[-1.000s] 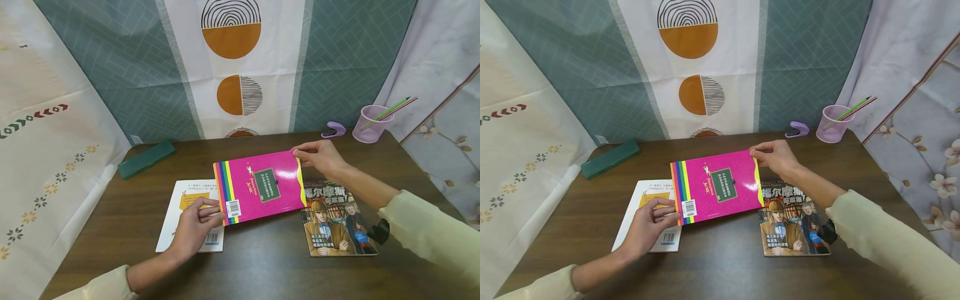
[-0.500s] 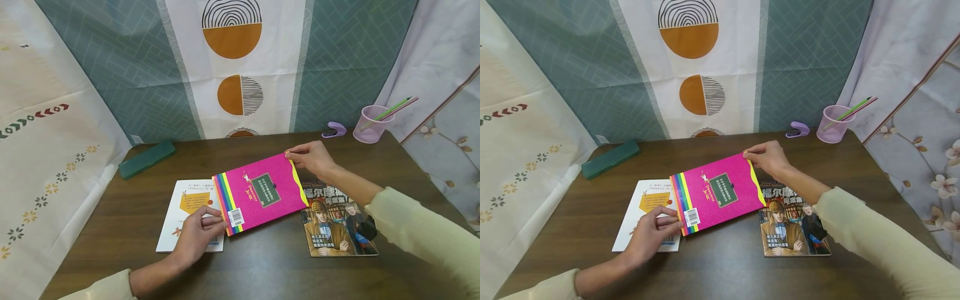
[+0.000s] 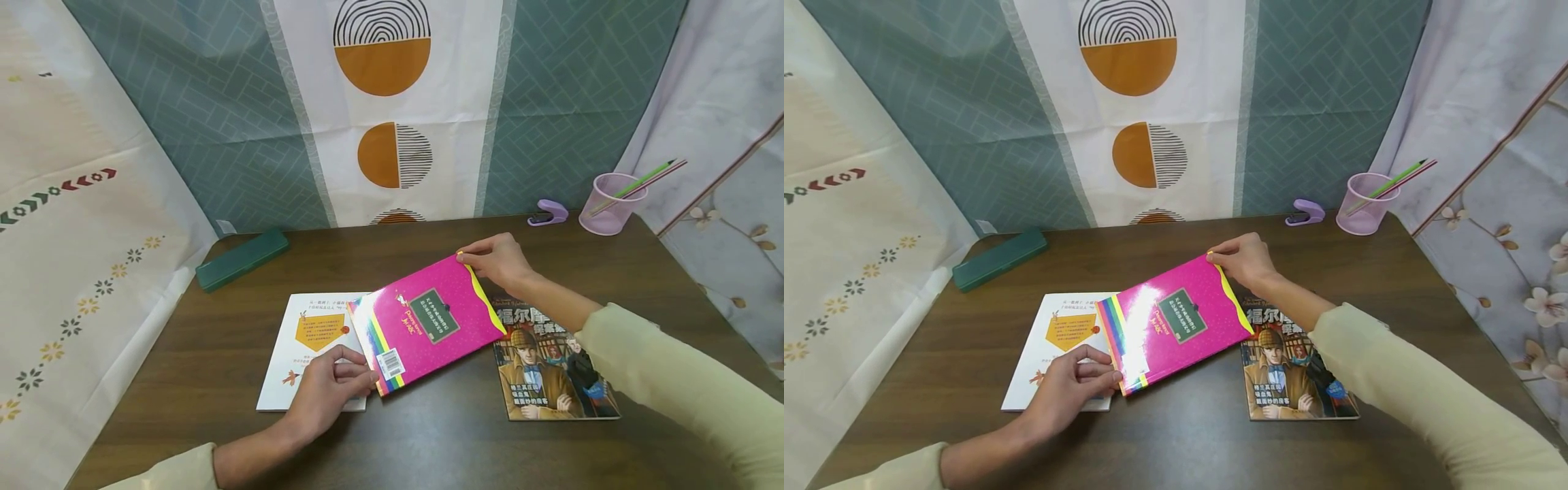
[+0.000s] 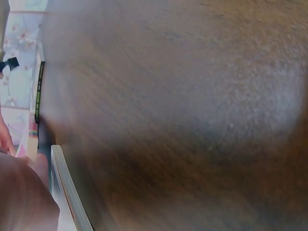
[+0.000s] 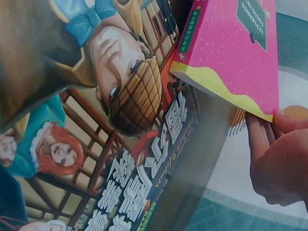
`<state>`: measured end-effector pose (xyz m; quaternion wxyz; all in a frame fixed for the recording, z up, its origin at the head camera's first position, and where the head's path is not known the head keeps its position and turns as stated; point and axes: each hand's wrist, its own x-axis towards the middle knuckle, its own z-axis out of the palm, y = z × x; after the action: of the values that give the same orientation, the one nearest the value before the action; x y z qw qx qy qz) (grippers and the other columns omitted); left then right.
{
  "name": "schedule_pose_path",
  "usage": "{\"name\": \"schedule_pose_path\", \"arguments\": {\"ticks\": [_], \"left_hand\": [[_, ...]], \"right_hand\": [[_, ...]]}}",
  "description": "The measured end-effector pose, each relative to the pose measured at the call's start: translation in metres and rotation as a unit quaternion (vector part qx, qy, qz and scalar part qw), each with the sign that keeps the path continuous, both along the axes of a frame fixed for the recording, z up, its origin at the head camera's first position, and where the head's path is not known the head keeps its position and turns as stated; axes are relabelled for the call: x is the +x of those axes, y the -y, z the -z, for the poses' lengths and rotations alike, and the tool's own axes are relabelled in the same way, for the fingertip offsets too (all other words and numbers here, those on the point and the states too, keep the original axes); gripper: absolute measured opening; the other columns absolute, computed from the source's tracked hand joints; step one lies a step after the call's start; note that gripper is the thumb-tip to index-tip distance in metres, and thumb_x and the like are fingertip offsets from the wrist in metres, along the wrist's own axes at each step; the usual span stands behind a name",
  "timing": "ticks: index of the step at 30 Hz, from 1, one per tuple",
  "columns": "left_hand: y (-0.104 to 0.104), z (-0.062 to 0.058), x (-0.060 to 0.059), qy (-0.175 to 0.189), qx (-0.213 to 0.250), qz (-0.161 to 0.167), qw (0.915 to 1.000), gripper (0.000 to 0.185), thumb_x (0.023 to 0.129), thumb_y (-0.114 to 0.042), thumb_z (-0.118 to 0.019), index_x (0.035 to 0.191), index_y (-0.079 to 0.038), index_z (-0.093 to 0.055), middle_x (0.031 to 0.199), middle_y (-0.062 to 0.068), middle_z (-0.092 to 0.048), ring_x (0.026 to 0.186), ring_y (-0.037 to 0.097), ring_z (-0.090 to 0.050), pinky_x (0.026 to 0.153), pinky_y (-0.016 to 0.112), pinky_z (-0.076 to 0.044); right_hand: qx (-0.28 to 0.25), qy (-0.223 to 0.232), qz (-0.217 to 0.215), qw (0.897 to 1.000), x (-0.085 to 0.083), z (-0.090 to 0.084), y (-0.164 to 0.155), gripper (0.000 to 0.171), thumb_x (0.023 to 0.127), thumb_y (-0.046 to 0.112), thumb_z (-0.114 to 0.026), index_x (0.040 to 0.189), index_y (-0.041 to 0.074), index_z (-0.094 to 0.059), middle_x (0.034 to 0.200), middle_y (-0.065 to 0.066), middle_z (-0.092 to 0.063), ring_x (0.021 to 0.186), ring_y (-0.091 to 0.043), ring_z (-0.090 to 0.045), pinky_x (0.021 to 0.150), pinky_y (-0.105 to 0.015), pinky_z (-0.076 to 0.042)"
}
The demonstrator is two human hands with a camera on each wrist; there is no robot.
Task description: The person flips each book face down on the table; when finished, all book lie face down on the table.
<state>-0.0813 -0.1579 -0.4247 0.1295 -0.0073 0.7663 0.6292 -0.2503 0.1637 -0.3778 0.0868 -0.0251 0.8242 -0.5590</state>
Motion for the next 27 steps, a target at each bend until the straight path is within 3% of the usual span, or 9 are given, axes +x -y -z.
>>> {"name": "schedule_pose_path", "arguments": {"ticks": [8,17,27], "left_hand": [[-0.001,0.003,0.003,0.016,-0.001,0.015,0.9997,0.038,0.093,-0.013,-0.084,0.112,0.007,-0.058,0.097,0.015,-0.08,0.085,0.028,-0.079,0.079,0.038,-0.065],[-0.005,0.001,0.01,0.044,0.031,0.028,0.9981,0.037,0.095,-0.014,-0.083,0.112,0.009,-0.059,0.099,0.017,-0.08,0.084,0.028,-0.079,0.079,0.039,-0.065],[-0.006,0.002,0.017,0.054,0.033,0.045,0.997,0.032,0.097,-0.012,-0.08,0.115,0.01,-0.063,0.1,0.018,-0.08,0.087,0.026,-0.078,0.081,0.038,-0.065]], "right_hand": [[0.069,-0.011,-0.003,0.998,-0.004,0.007,0.008,0.035,0.103,0.015,-0.072,0.132,-0.005,-0.072,0.13,-0.025,-0.069,0.111,-0.035,-0.071,0.098,-0.045,-0.059],[0.117,-0.029,-0.013,0.993,-0.004,0.013,0.018,0.036,0.103,0.018,-0.072,0.133,-0.002,-0.072,0.132,-0.024,-0.069,0.116,-0.035,-0.064,0.098,-0.044,-0.059],[0.122,-0.04,-0.022,0.992,-0.006,0.018,0.026,0.036,0.102,0.016,-0.073,0.134,0.0,-0.072,0.133,-0.023,-0.071,0.124,-0.038,-0.065,0.099,-0.044,-0.058]]}}
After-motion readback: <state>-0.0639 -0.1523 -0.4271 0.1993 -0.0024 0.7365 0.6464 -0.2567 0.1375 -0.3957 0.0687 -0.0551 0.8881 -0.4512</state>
